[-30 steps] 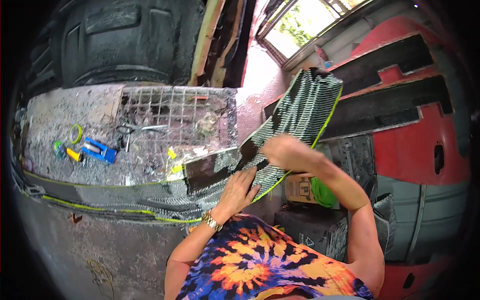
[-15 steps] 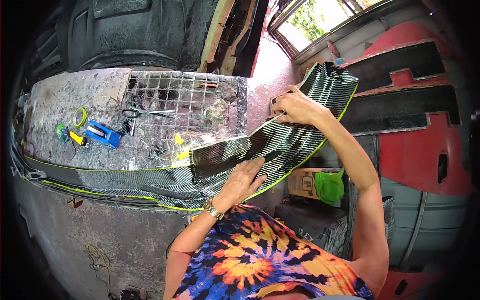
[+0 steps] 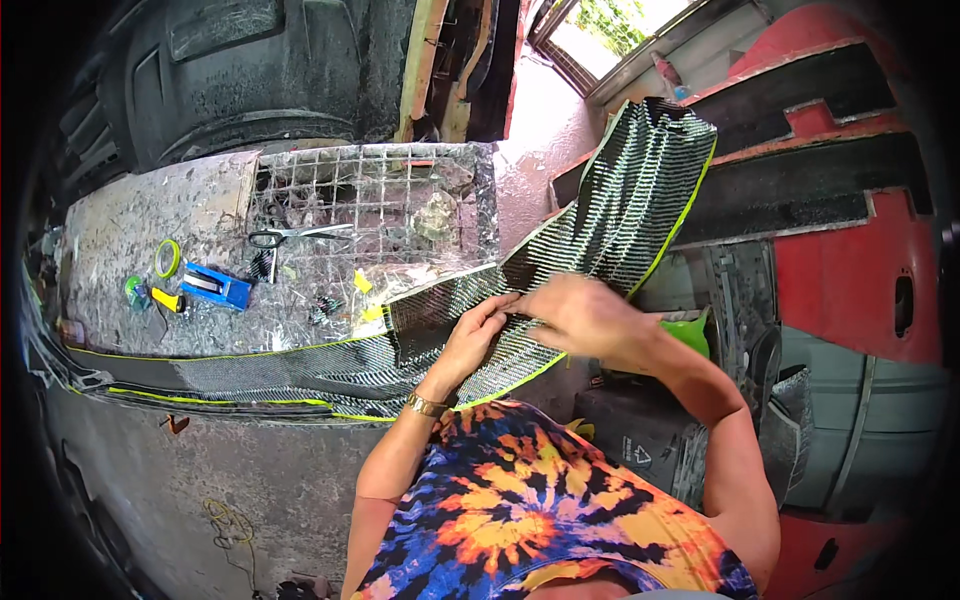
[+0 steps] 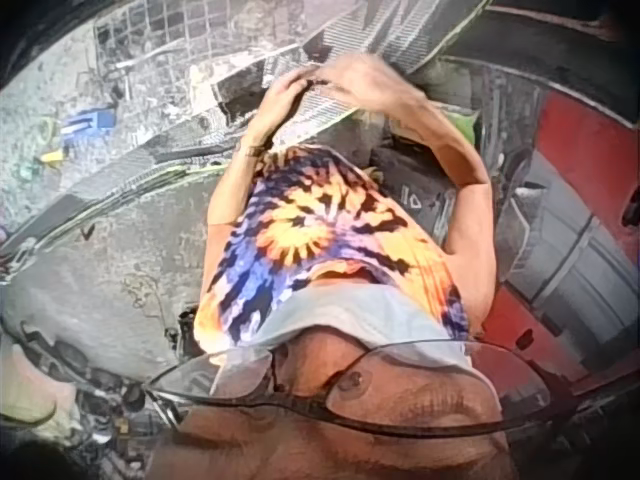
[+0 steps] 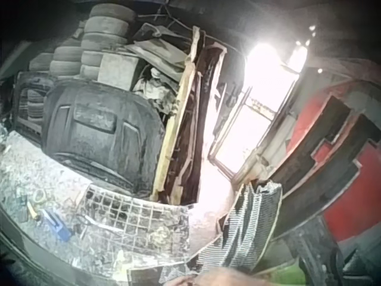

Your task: The person prepares a large carbon fiber component by hand, pressing down its edges and using scissors to trim excess material along a yellow guide line.

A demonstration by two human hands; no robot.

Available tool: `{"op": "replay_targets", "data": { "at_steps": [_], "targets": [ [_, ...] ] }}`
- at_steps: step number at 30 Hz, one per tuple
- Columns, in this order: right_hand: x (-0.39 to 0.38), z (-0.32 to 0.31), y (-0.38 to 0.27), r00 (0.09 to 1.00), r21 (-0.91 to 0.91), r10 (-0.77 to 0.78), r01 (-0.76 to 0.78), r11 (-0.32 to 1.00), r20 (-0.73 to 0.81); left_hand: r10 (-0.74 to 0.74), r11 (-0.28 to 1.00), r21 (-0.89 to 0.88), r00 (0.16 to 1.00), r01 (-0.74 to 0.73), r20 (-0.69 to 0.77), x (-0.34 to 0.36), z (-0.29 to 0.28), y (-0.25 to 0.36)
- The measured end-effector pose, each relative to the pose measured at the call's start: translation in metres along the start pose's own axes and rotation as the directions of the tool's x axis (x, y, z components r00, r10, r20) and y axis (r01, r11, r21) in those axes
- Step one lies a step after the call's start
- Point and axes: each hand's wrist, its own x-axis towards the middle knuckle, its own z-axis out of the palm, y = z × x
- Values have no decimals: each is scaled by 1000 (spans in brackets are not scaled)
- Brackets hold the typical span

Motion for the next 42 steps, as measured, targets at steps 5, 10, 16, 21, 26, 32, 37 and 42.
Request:
{"op": "replay_targets", "data": {
  "at_steps": [5, 10, 16, 21, 26, 32, 37, 42],
  "targets": [
    [-21, 47, 5, 997, -114, 69, -67, 991, 20, 66, 994, -78, 991, -75, -117, -9, -2, 7],
    [-21, 52, -3, 987, -169, 153, -141, 975, 57, 607, 344, 910, 794, -232, -27, 1, -17, 61],
    [-8, 59, -24, 968, -336, 241, -206, 919, 65, 293, 120, 984, 952, -128, 88, 27, -36, 77],
    [-6, 73, -26, 945, -318, 326, -297, 901, 41, 163, 73, 992, 982, -107, 94, 36, -26, 80],
    [-4, 76, -29, 937, -307, 348, -324, 895, 25, 172, 90, 991, 982, -95, 79, 36, -25, 71],
    [-6, 79, -29, 936, -328, 351, -329, 885, 8, 26, 260, 965, 1000, -24, 17, 53, -24, 77],
    [-5, 84, -30, 938, -354, 345, -333, 874, -29, 63, 567, 814, 992, -126, 110, 75, -35, 68],
    [-3, 80, -33, 934, -361, 356, -341, 868, -28, -215, 805, 590, 959, 67, 185, 97, -36, 77]
  ]
}}
